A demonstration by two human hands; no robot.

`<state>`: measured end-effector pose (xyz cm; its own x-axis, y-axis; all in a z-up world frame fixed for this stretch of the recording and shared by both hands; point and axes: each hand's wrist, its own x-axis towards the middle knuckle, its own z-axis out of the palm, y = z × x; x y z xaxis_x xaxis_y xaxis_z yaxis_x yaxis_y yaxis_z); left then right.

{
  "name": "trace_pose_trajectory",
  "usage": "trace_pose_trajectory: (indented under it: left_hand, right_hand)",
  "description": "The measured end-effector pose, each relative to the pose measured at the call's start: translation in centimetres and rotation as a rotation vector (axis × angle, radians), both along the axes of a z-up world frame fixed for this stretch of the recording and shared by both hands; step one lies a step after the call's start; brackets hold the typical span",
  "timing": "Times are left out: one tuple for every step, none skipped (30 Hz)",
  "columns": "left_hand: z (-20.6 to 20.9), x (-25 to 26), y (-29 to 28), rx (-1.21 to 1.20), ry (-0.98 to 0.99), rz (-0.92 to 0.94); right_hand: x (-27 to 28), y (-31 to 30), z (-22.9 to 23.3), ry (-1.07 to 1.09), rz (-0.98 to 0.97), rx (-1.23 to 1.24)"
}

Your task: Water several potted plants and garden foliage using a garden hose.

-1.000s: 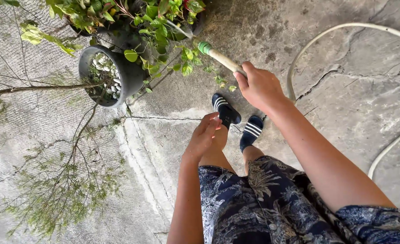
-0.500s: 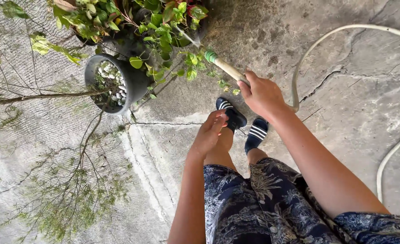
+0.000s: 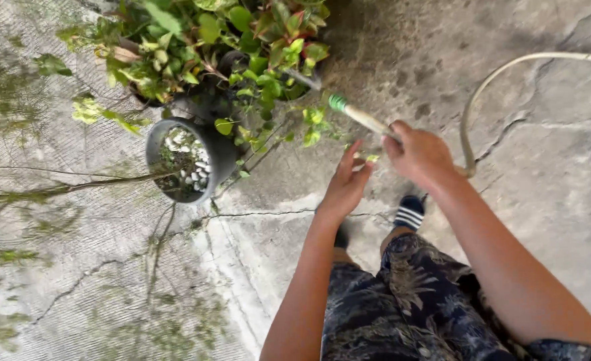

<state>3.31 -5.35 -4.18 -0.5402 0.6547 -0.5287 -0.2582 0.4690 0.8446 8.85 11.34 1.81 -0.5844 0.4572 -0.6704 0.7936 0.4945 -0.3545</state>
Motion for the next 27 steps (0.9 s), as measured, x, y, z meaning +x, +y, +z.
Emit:
trace_pose_trajectory:
  left_hand:
    - [0.1,-0.6,-0.7,-0.008,0.001,-0.004]
    - [0.3,-1.4,-1.2,-0.005,0.019,-0.020]
    - [0.4,-2.1,-1.7,-0.002,0.037,-0.036]
    - [0.7,-2.6,-2.4,-0.012,0.036,-0.046]
    - [1.0,-3.0,-3.1,-0.024,0.059,-0.083]
    - [1.3,-3.8,-3.4,-0.026,0.089,-0.118]
    - [1.3,-4.5,-3.8,-0.028,0.095,-0.128]
    - [1.4,-4.8,-4.2,-0.050,0.109,-0.144]
    - [1.4,-5.1,-4.5,-0.071,0.124,-0.160]
    - [1.1,-5.3,-4.7,-0.066,0.122,-0.177]
    - [0.8,-5.5,-4.9,-0.027,0.128,-0.175]
    - [0.5,-5.6,-4.9,0.014,0.134,-0.164]
    - [0.0,-5.9,-4.8,0.021,0.131,-0.173]
    - [-0.5,-5.9,-5.1,0.054,0.132,-0.171]
    - [-0.9,-5.9,-5.3,0.086,0.132,-0.169]
    - [-0.9,-5.8,-5.6,0.091,0.130,-0.171]
    - [-0.7,-5.8,-5.8,0.059,0.141,-0.180]
    - [-0.6,-5.8,-6.0,0.026,0.156,-0.182]
    - [0.2,-6.0,-6.1,0.030,0.157,-0.176]
    - [1.1,-6.1,-6.5,0.040,0.152,-0.171]
    - [1.9,-6.3,-6.9,0.050,0.148,-0.165]
    - [2.0,-6.3,-7.2,0.053,0.151,-0.156]
    - [2.0,-6.3,-7.5,0.048,0.151,-0.154]
    - [2.1,-6.5,-7.7,0.045,0.155,-0.151]
    - [1.8,-6.7,-7.7,0.049,0.160,-0.140]
    - [1.6,-6.7,-8.1,0.058,0.170,-0.129]
    - [1.3,-6.6,-8.4,0.067,0.181,-0.119]
  right_hand:
    - [-0.6,-0.4,-0.4,0.001,-0.004,-0.008]
    - [-1.2,-0.8,-0.7,0.063,0.000,0.042]
    - [-1.6,-1.2,-1.1,0.125,0.003,0.093]
    - [-2.1,-1.8,-1.3,0.123,-0.007,0.084]
    - [-2.4,-2.5,-1.6,0.173,0.001,0.139]
    - [-3.1,-2.7,-1.7,0.230,0.011,0.204]
    - [-3.6,-3.1,-2.0,0.234,0.001,0.204]
    - [-3.8,-3.4,-2.2,0.227,0.014,0.226]
    - [-3.8,-3.7,-2.4,0.218,0.028,0.248]
    - [-3.8,-4.1,-2.1,0.213,0.012,0.253]
    - [-3.7,-4.5,-1.9,0.232,0.006,0.257]
    - [-3.7,-4.7,-1.6,0.252,0.008,0.262]
    - [-3.9,-4.6,-1.2,0.247,0.001,0.270]
    - [-3.8,-4.8,-1.0,0.249,-0.009,0.251]
    - [-3.7,-5.0,-0.7,0.250,-0.020,0.233]
    - [-3.7,-4.9,-0.8,0.248,-0.021,0.237]
    - [-3.7,-4.7,-0.9,0.233,-0.033,0.258]
    - [-3.8,-4.6,-1.0,0.223,-0.039,0.278]
    - [-4.1,-4.3,-0.8,0.224,-0.033,0.282]
    - [-4.3,-4.3,-0.6,0.204,0.000,0.286]
    - [-4.4,-4.3,-0.4,0.183,0.033,0.290]
    - [-4.0,-3.9,-2.2,0.186,0.041,0.293]
    - [-3.5,-3.4,-3.9,0.355,0.090,0.403]
    - [-3.2,-2.7,-5.6,0.527,0.140,0.514]
    - [-4.6,-3.4,-2.7,0.534,0.151,0.517]
    - [-5.6,-4.3,0.1,0.287,0.033,0.343]
    - [-6.6,-5.3,2.9,0.039,-0.083,0.169]
